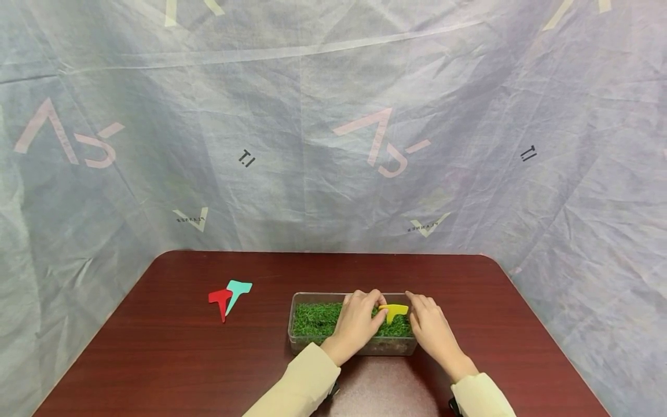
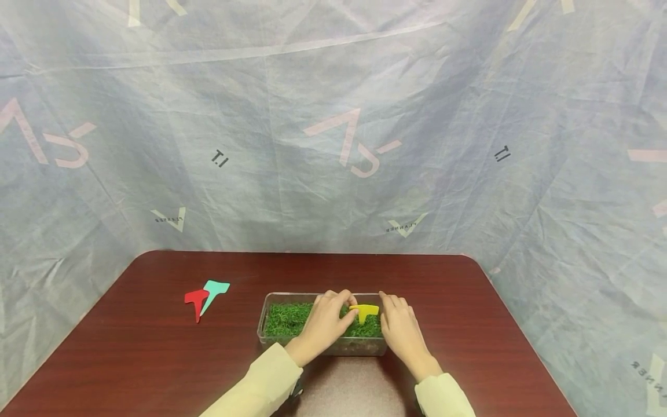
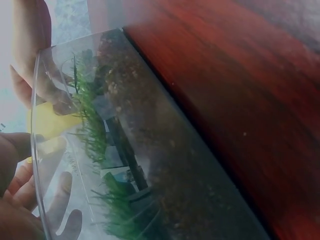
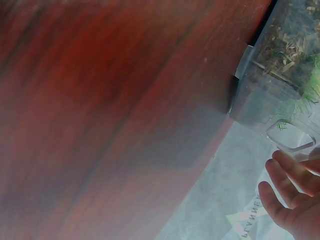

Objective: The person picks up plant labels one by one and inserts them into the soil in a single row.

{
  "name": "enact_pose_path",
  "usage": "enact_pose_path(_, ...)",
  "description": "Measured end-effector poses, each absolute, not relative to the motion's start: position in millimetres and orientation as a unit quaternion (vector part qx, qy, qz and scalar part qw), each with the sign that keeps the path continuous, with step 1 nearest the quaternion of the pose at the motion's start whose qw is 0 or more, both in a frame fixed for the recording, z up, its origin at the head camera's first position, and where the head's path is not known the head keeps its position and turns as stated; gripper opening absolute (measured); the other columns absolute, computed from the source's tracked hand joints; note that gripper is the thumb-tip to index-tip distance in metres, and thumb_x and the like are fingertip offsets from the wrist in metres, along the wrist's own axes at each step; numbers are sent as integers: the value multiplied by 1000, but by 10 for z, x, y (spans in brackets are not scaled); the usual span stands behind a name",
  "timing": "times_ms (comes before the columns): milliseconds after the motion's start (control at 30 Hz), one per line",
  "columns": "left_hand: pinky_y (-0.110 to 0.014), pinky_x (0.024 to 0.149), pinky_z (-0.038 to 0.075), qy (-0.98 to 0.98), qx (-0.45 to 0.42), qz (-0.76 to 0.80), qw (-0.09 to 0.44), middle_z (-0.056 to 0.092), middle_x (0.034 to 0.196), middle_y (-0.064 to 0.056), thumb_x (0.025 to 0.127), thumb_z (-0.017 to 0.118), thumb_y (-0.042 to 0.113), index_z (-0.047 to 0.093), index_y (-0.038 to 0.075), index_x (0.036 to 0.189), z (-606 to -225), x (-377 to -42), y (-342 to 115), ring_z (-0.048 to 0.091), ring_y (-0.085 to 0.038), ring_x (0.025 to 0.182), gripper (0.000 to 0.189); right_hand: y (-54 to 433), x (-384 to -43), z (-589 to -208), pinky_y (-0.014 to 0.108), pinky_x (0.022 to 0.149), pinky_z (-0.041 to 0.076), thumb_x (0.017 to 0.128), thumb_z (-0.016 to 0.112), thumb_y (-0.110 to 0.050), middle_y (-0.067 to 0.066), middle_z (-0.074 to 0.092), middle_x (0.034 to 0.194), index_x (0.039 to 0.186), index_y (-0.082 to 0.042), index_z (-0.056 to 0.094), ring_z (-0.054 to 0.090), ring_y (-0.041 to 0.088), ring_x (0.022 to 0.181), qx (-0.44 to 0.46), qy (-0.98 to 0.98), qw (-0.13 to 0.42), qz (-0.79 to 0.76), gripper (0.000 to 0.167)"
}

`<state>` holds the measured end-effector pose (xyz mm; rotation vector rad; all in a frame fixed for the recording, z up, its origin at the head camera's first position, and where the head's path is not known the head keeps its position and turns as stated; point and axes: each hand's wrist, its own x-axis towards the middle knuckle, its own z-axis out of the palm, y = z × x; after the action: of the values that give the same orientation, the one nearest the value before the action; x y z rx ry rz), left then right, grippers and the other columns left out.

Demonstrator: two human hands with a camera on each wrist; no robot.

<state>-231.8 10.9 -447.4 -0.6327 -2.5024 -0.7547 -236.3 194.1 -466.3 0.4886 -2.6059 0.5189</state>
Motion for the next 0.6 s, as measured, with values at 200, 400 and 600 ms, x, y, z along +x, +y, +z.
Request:
enact_pose_path(200, -33, 80, 42, -907, -231, -271, 226, 63, 77, 11, 84, 66, 26, 59, 22, 85, -4460, -2332, 134, 55, -10, 80, 8, 1947, -2358, -4670, 47, 77, 44, 85, 52, -2, 14, 61, 104, 122, 3, 54, 56, 29, 95, 180, -940, 220, 189, 37)
enact_pose_path(400, -31, 77, 41, -907, -232, -271, 223, 63, 75, 12, 83, 67, 26, 59, 22, 84, -4480, -2346, 139, 54, -9, 78, 8, 1952, -2354, -4662, 48, 80, 44, 87, 50, -4, 14, 61, 106, 123, 2, 53, 55, 29, 97, 175, -943, 206, 195, 37)
enact_pose_path(600, -31, 79, 41, -906, -236, -273, 221, 63, 77, 12, 83, 66, 26, 59, 23, 85, -4481, -2350, 133, 54, -9, 79, 8, 1953, -2356, -4663, 48, 80, 44, 87, 50, -4, 14, 61, 107, 123, 2, 53, 55, 29, 97, 175, -943, 205, 193, 37)
